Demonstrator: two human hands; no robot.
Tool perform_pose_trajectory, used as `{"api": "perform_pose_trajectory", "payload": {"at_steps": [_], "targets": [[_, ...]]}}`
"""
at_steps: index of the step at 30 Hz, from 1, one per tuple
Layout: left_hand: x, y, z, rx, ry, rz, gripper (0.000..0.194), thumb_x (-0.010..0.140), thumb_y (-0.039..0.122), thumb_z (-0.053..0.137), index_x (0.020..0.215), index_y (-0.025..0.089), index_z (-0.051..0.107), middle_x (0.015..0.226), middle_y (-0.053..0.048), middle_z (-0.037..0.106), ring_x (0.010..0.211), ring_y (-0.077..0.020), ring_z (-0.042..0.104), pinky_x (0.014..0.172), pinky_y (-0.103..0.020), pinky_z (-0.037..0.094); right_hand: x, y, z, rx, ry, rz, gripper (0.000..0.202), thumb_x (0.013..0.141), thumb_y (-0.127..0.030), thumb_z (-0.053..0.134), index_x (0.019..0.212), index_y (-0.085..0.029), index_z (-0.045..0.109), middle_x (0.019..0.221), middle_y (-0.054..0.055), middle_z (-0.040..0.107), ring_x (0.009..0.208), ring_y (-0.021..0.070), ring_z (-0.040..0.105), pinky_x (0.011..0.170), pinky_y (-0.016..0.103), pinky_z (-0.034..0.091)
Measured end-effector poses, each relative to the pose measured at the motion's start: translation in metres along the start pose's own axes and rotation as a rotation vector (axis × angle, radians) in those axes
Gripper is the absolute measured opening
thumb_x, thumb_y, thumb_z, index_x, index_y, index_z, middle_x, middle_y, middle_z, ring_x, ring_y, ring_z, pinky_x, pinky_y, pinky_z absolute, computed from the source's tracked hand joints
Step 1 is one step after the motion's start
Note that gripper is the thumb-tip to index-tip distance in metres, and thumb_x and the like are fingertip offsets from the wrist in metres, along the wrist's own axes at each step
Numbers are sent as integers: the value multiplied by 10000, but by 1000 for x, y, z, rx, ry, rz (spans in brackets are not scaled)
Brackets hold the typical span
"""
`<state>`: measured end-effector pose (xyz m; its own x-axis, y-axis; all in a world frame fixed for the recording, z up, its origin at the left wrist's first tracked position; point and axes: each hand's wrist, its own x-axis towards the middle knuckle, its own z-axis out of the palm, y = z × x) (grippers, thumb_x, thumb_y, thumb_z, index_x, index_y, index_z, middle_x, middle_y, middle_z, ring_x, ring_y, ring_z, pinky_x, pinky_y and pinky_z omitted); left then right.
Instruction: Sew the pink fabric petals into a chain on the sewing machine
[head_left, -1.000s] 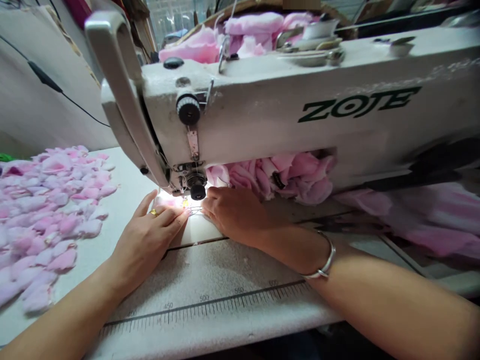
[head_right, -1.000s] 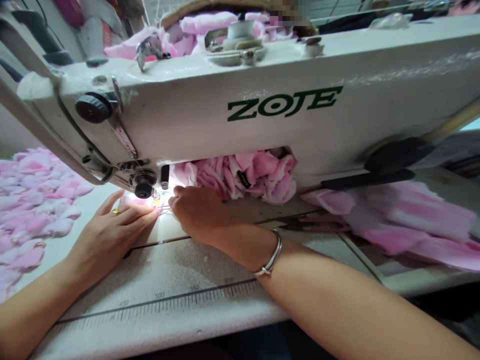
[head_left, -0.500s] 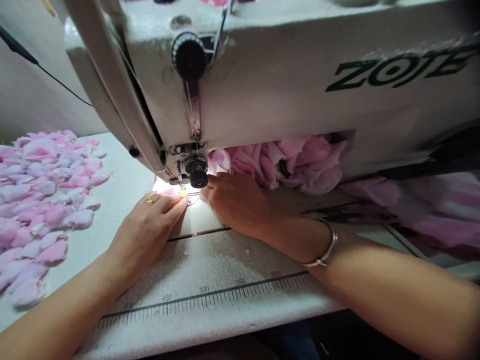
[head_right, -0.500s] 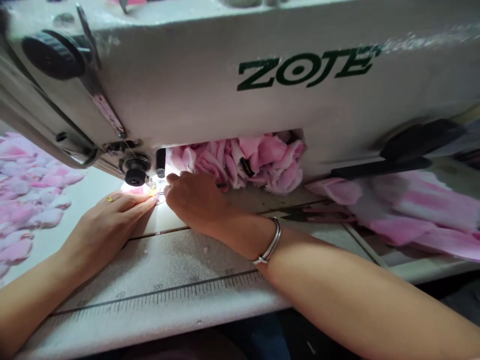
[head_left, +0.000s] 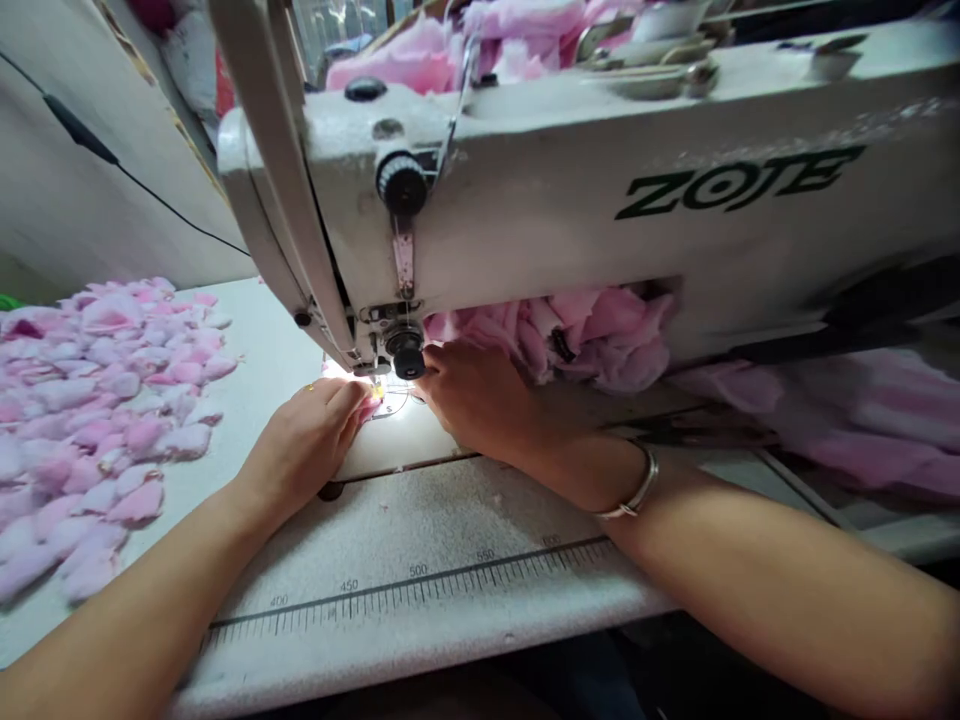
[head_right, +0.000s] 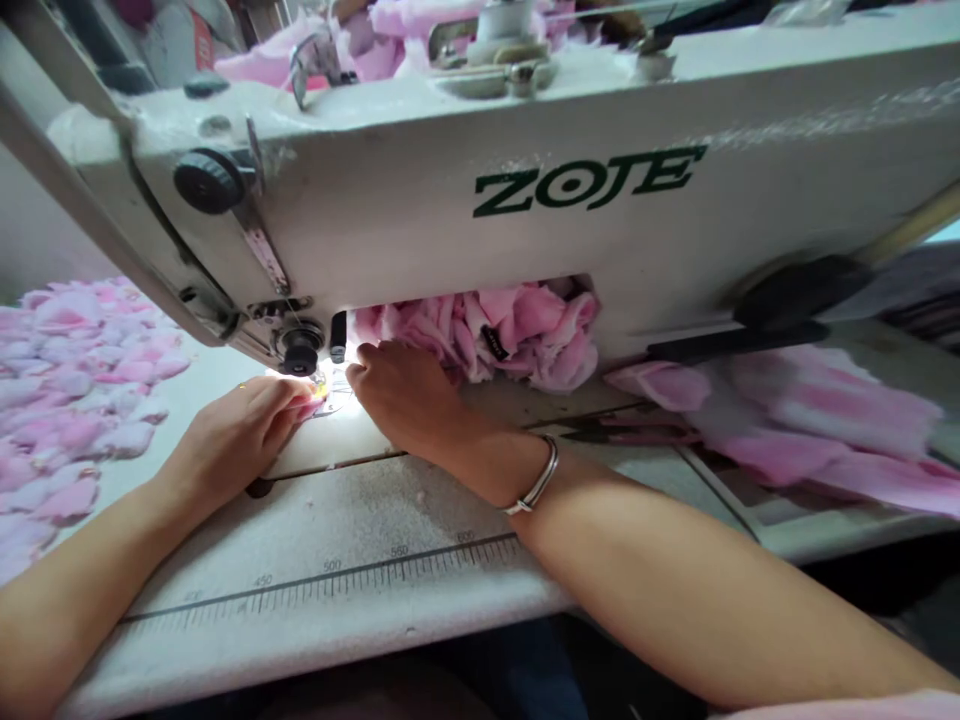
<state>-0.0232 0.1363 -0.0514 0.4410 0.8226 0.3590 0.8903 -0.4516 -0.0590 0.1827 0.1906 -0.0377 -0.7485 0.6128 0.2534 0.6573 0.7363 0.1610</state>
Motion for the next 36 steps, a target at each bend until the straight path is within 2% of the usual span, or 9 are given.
{"api": "perform_pose_trajectory", "payload": {"at_steps": [3,8,12,16,18,21,26,31,36], "targets": [[3,-10,0,-17,25,8,191,940,203,425,970,155,607,824,-55,583,748,-199,544,658,-315,453,-5,-1,-1,49,-21,7,129,903,-166,518,841,-184,630,894,40,633,784,186,583,614,298,389],[5,-19,-4,-78,59,-13,157,892,174,486,899,172,643,827,-52,608,840,-220,537,769,-359,453,-8,-6,-1,87,3,-28,109,871,-108,566,877,-185,642,894,43,623,791,190,578,596,302,407],[5,-14,-9,-220,-3,-136,166,885,181,483,919,167,645,818,-41,618,773,-187,547,695,-324,445,-7,-9,3,86,49,-104,152,873,-81,556,972,-166,635,939,52,619,869,199,577,689,322,453],[5,-10,-11,-298,-44,-169,128,877,214,518,919,193,637,793,-15,601,706,-161,529,645,-298,416,-6,-12,7,81,84,-185,102,874,-101,565,920,-173,621,921,28,614,851,201,566,601,330,442],[5,-11,-10,-288,-16,-135,95,864,197,540,901,197,627,807,-12,608,723,-161,538,665,-302,419,-6,-12,8,81,96,-228,78,882,-126,567,846,-179,611,879,8,607,829,192,558,548,327,421],[4,-15,-10,-180,27,2,98,873,176,547,892,222,633,863,-5,645,809,-180,547,773,-347,420,-7,-11,9,80,106,-255,97,862,-123,594,785,-180,599,829,-8,597,823,187,552,516,331,403],[4,-14,-14,-84,5,169,111,921,259,543,946,277,650,946,41,691,874,-189,542,953,-444,353,-10,-7,5,86,100,-226,51,831,-146,644,841,-184,612,820,-12,597,785,191,548,451,338,343],[1,-4,-18,-86,-93,136,177,948,249,491,1001,265,659,923,19,685,873,-190,559,955,-470,358,-11,-7,1,89,45,-216,40,849,-159,634,835,-195,624,789,-8,590,751,182,536,459,327,317],[-2,4,-16,-122,-91,87,212,958,238,461,1028,214,659,919,-33,666,874,-207,547,834,-410,443,-11,-7,3,72,67,-214,48,866,-168,615,828,-196,626,766,1,584,745,189,535,467,320,320]]}}
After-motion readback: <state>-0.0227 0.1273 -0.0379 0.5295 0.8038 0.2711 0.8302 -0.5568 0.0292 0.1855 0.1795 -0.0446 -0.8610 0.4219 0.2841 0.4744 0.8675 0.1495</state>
